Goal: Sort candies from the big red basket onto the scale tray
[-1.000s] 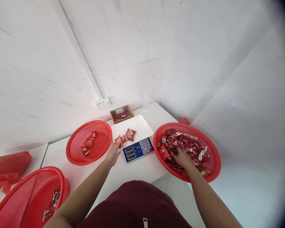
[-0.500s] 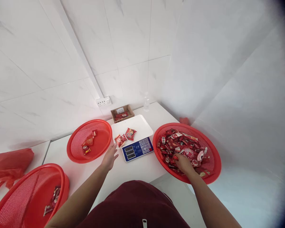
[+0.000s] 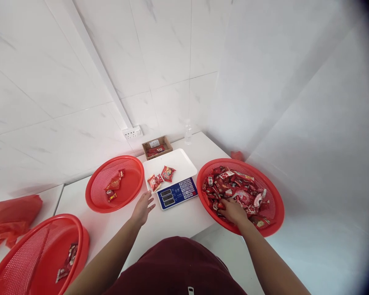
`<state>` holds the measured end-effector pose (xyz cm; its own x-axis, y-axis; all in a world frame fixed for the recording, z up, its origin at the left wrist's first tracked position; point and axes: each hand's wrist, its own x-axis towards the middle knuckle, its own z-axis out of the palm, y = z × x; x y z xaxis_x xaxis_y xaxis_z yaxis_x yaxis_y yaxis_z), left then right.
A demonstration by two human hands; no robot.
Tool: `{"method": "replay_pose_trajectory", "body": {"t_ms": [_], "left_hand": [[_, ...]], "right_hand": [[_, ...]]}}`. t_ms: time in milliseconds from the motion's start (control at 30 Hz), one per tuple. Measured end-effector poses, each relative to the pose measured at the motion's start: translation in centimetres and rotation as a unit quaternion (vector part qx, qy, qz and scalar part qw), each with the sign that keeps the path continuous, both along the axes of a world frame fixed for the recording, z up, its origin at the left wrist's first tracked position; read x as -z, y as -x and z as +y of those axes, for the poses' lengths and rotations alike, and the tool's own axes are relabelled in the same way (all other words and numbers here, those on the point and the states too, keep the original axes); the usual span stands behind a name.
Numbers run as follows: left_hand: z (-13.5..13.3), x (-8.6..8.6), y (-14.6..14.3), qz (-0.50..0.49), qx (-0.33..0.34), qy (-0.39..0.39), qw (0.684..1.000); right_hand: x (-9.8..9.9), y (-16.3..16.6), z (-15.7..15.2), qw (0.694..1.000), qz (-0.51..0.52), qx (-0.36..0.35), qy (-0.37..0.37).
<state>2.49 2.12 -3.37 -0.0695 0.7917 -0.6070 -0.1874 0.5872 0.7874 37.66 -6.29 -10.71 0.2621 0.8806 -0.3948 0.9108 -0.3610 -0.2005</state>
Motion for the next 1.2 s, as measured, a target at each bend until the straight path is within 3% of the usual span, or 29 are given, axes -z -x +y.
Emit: {"method": "replay_pose_trajectory", "body": {"t_ms": [200,433,600,733,867,933,1000,1100,1200], "left_hand": [[-0.2,-0.4,0.0,0.013,0.008,0.000,1.000],[0.2,-0.4,0.6,0.051,0.017,-0.035,0.998],[0.0,-0.4,-0.1,0.146,0.048,-0.154,0.976],[-0.9,-1.0,-1.5,0.125,0.122,-0.171,0.970],[-2.4,-2.1,-3.8,-0.014,0.249,-0.067,0.966],[-3.1,-2.3,-5.2,-0.110,0.287,0.022,0.951],[-3.6,-2.3,-6.4,-0.195,0.299,0.101,0.929],[-3.9,-1.7,-7.6,-0.281,0.276,0.179,0.901],[-3.9,-1.0,-7.8,-0.332,0.222,0.235,0.886]], "right_hand": [[0.0,0.4,-0.2,0.999,0.004,0.033,-0.019],[-0.3,-0.8,-0.7,0.989,0.034,0.124,-0.067],[-1.2,-1.8,-1.3,0.941,0.090,0.275,-0.175],[-2.8,-1.6,-0.8,0.897,0.143,0.331,-0.256],[-5.0,2.8,0.4,0.881,0.275,0.244,-0.299],[-6.1,6.5,0.7,0.861,0.398,0.171,-0.267],[-7.1,10.1,0.7,0.861,0.450,0.077,-0.224],[-8.4,13.7,0.4,0.895,0.388,-0.074,-0.206],[-8.8,14.6,-0.2,0.912,0.339,-0.138,-0.186]]}}
